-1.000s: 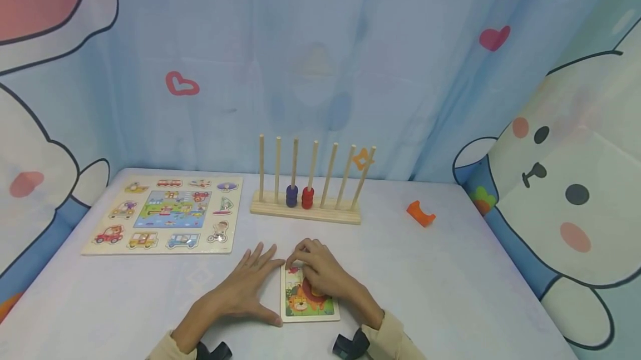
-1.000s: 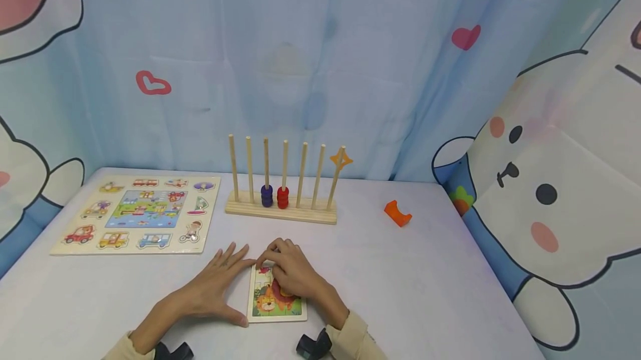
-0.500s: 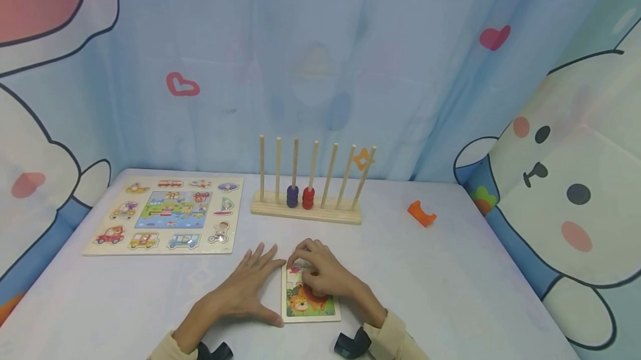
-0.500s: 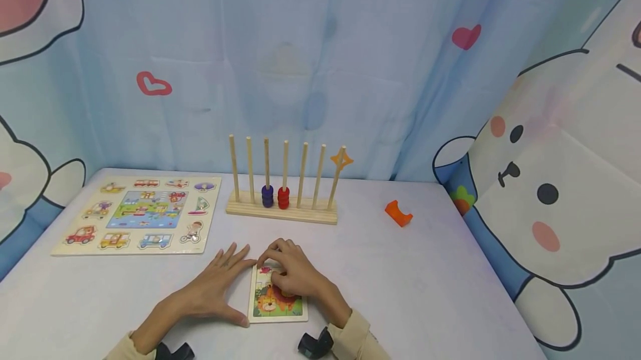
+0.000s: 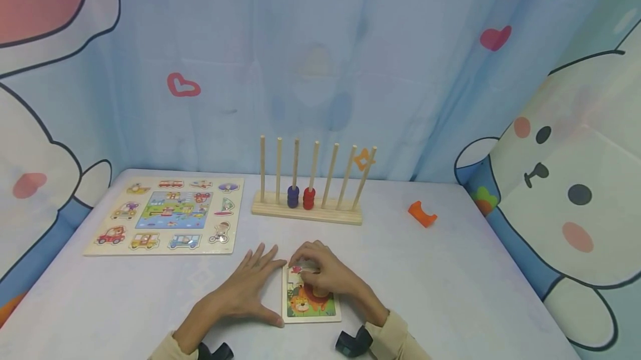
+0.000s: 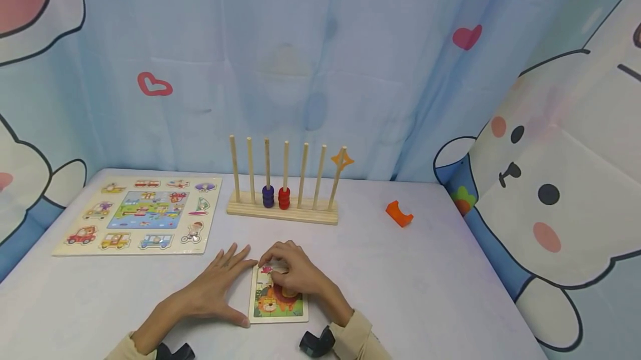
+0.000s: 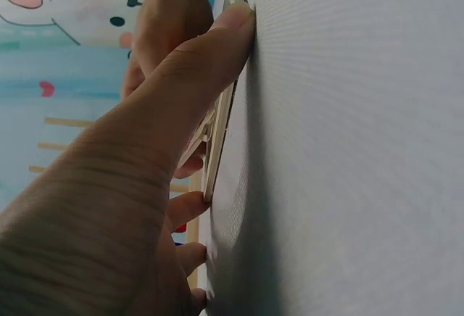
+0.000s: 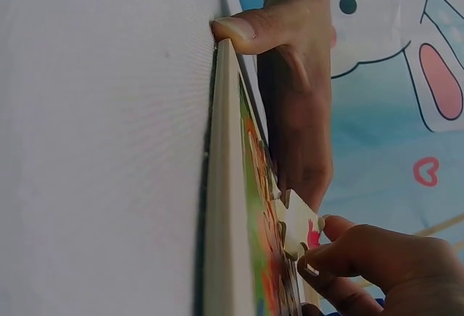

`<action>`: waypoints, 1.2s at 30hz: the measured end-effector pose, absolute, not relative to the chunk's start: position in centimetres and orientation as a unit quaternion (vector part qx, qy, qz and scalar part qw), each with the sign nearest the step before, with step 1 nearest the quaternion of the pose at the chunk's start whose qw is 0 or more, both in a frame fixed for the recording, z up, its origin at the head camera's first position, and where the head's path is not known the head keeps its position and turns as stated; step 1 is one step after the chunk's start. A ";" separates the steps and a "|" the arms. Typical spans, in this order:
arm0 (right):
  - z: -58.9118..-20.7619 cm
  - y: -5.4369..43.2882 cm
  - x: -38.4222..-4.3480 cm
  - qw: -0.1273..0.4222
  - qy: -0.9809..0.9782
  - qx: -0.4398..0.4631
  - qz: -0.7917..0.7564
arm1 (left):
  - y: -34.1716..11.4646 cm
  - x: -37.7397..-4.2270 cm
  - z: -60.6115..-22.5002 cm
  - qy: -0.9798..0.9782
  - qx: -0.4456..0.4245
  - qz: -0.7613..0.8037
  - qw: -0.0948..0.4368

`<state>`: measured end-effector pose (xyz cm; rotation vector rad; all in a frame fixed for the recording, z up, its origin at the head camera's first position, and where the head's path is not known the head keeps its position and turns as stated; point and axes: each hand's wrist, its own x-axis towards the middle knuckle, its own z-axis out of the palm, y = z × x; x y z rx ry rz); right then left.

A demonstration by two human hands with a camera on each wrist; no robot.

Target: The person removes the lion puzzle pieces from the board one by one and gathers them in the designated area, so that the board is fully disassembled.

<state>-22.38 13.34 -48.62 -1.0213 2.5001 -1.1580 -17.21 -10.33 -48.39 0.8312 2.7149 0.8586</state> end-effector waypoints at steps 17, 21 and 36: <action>-48.6 13.3 -22.7 0.123 0.828 -0.326 -0.440 | -10.4 -17.1 -48.5 0.914 0.278 0.283 0.086; -48.5 13.3 -22.6 0.128 0.827 -0.319 -0.445 | -10.4 -17.2 -48.5 0.913 0.279 0.283 0.085; -48.8 13.6 -23.2 0.109 0.811 -0.306 -0.486 | -10.3 -17.2 -48.3 0.914 0.272 0.285 0.093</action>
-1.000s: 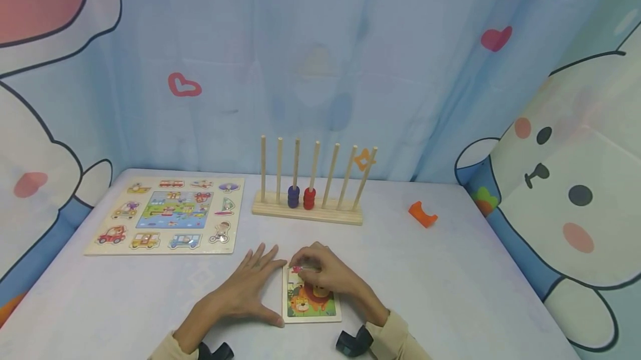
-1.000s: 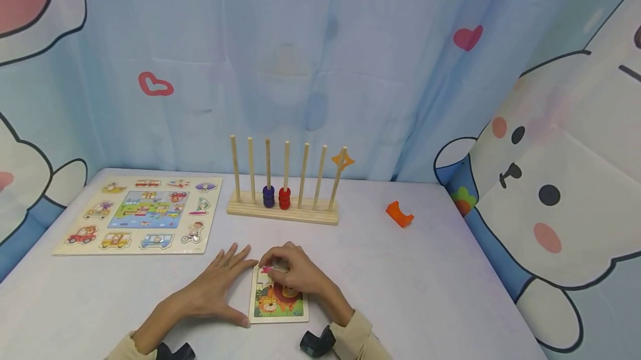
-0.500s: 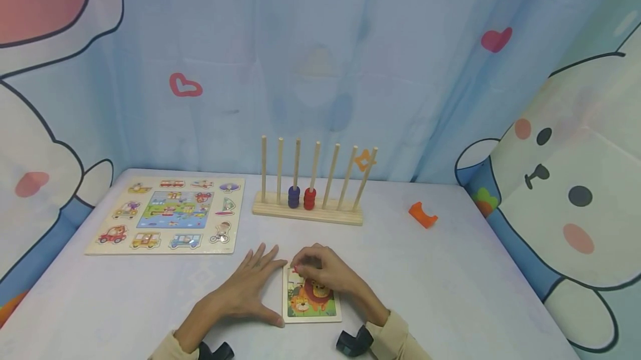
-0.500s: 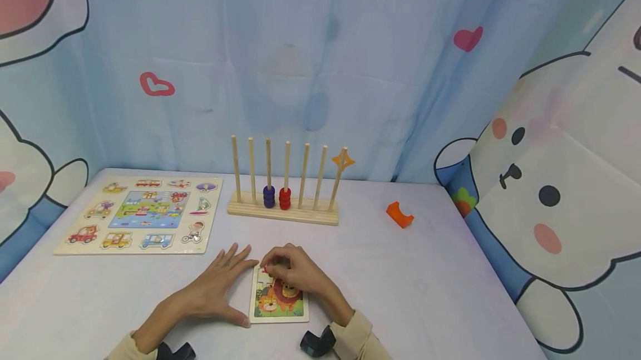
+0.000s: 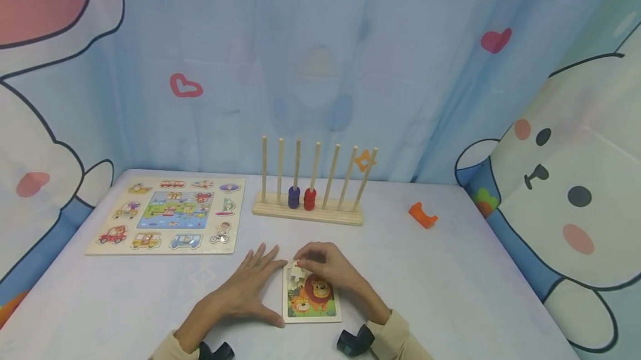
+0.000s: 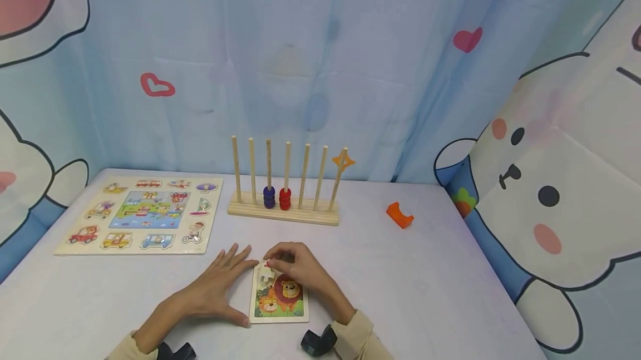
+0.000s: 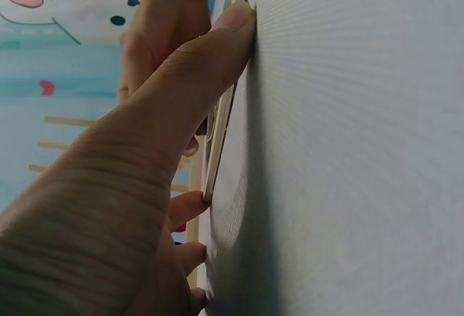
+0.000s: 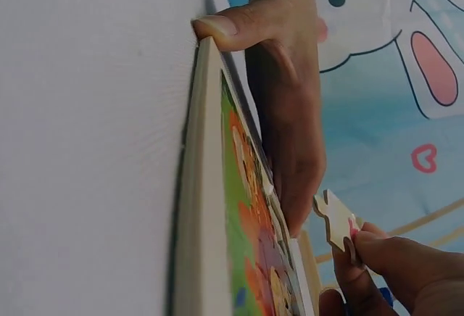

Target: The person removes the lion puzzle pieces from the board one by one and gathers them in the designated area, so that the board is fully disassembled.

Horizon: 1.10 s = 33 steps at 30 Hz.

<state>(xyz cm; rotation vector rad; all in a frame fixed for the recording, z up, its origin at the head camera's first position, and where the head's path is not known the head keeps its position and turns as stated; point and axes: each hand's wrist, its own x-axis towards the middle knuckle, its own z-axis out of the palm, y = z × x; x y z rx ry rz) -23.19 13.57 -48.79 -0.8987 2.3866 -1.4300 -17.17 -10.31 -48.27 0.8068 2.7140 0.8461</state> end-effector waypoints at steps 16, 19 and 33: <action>-47.4 18.5 -23.2 0.084 0.815 -0.240 -0.521 | -10.3 -17.2 -48.6 0.917 0.275 0.277 0.087; -47.5 19.7 -23.3 0.073 0.822 -0.231 -0.515 | -10.2 -17.2 -48.6 0.916 0.276 0.277 0.086; -47.8 23.3 -23.3 0.085 0.862 -0.224 -0.447 | -10.3 -17.1 -48.5 0.917 0.275 0.276 0.087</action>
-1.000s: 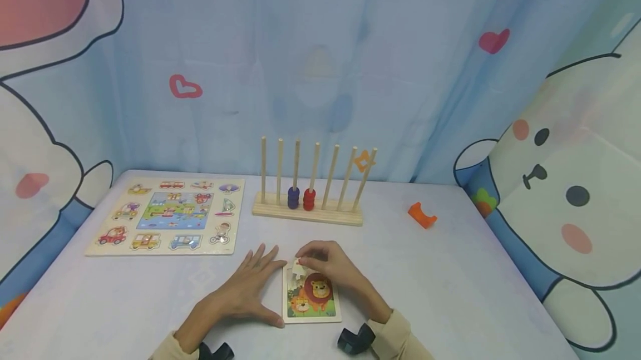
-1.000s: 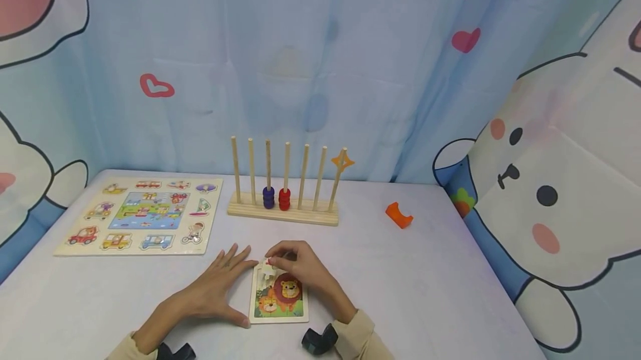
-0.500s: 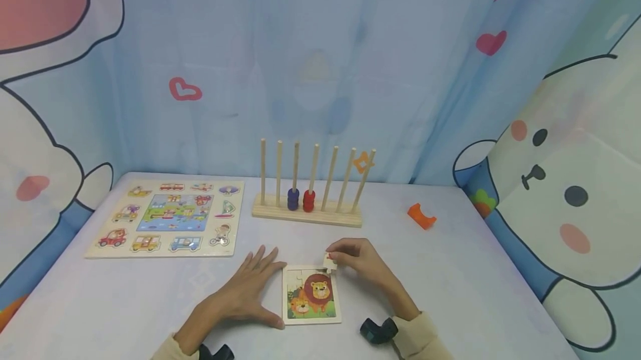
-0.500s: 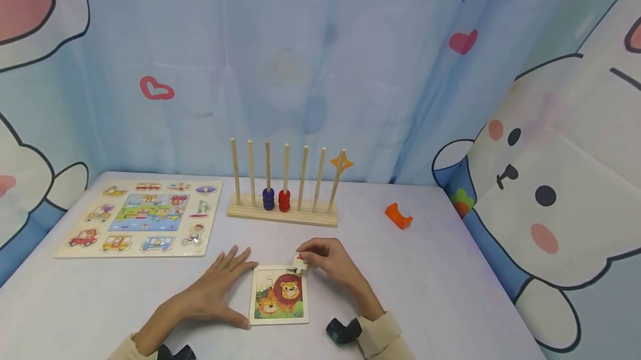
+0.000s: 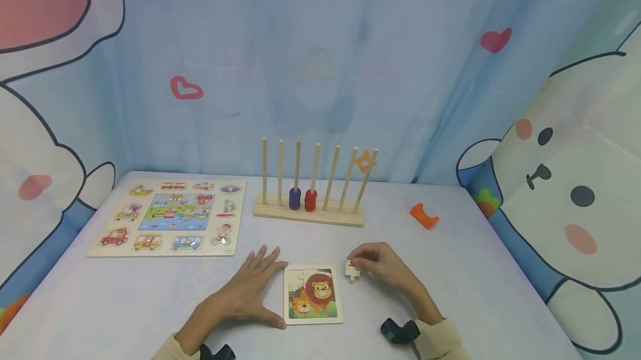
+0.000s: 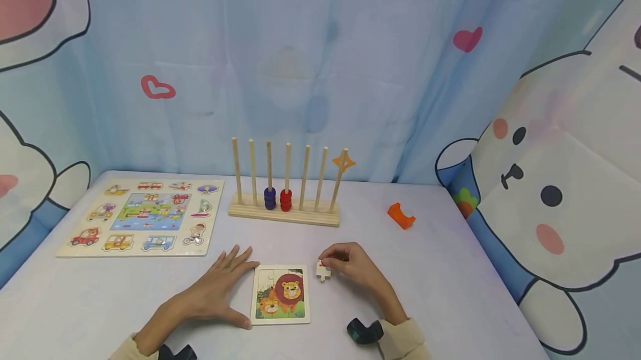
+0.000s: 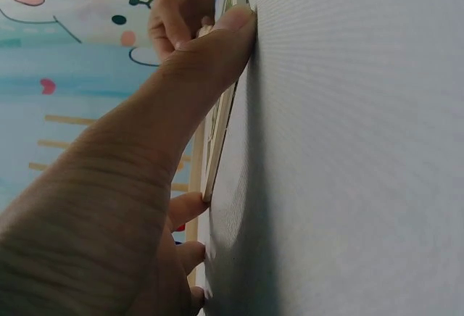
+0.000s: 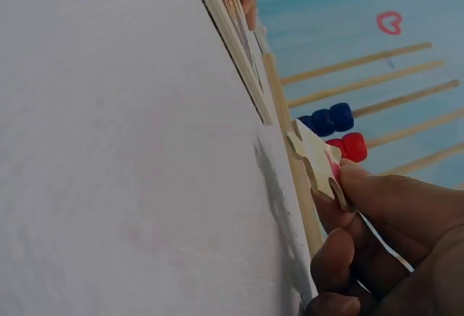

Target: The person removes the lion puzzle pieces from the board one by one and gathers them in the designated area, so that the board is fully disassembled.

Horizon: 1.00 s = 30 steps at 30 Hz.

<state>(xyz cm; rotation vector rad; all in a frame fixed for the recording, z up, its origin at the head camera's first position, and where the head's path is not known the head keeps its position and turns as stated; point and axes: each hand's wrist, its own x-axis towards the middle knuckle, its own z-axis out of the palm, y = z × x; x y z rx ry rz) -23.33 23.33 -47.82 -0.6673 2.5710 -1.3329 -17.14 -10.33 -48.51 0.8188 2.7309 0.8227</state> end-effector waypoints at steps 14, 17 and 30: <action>-48.1 23.1 -23.2 0.079 0.891 -0.216 -0.392 | -10.3 -17.1 -48.5 0.916 0.275 0.278 0.093; -48.1 23.1 -23.1 0.070 0.892 -0.221 -0.389 | -10.3 -17.1 -48.4 0.916 0.276 0.277 0.092; -48.1 22.7 -22.8 0.059 0.895 -0.216 -0.385 | -10.3 -17.0 -48.4 0.917 0.276 0.274 0.089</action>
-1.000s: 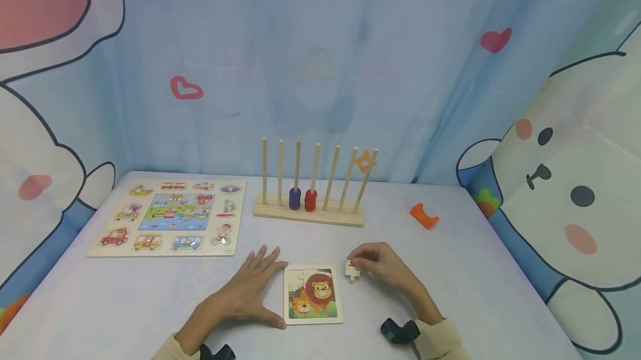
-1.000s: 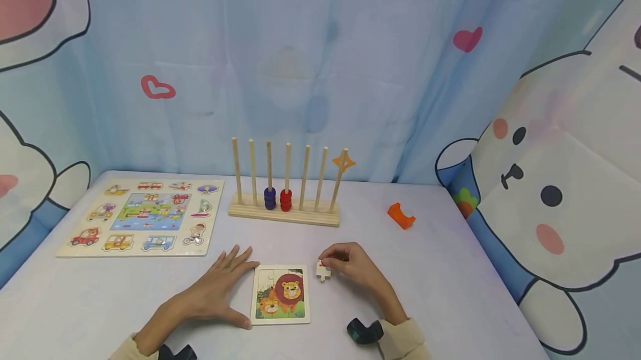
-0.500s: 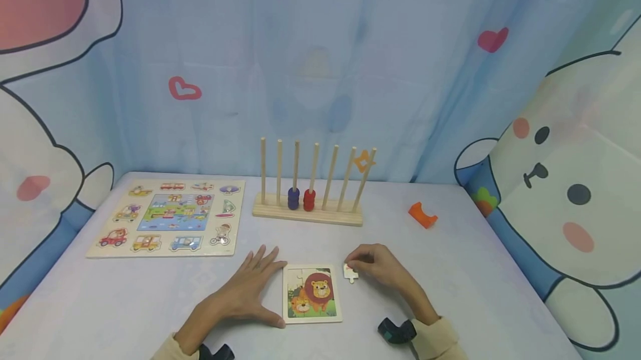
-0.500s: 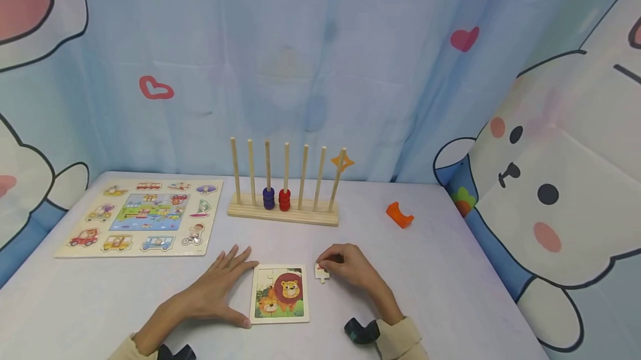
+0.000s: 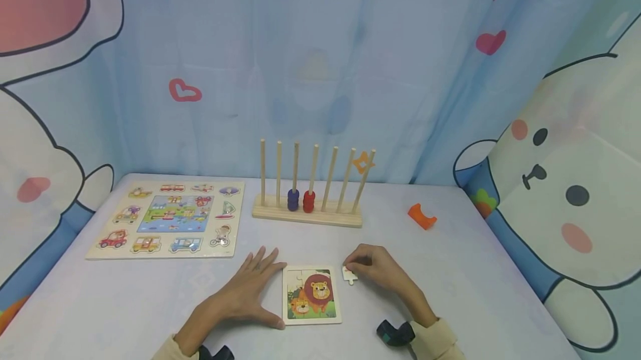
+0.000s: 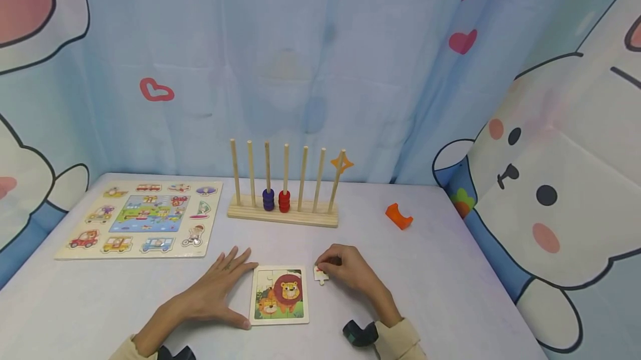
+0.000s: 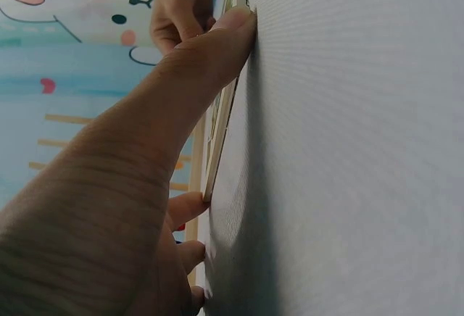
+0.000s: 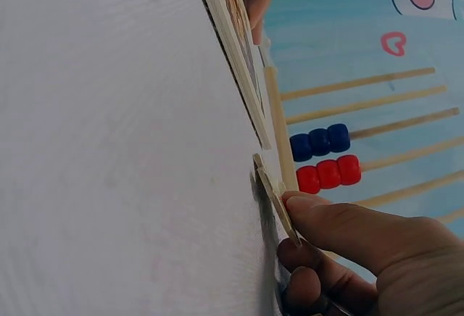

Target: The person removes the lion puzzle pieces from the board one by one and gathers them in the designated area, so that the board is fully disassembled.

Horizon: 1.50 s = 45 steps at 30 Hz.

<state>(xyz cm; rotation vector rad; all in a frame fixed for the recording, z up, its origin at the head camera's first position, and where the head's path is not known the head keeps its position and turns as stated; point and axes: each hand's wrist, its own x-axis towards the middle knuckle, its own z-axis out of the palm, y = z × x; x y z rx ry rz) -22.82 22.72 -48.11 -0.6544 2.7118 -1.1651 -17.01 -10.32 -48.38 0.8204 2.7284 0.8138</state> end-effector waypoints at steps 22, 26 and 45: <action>-47.5 17.7 -23.9 0.110 0.827 -0.351 -0.425 | -10.4 -17.3 -48.8 0.918 0.273 0.271 0.092; -47.5 16.7 -23.7 0.137 0.836 -0.364 -0.388 | -10.3 -17.3 -48.6 0.916 0.274 0.275 0.098; -47.5 15.8 -22.6 0.100 0.870 -0.398 -0.274 | -10.3 -17.2 -48.3 0.915 0.275 0.278 0.095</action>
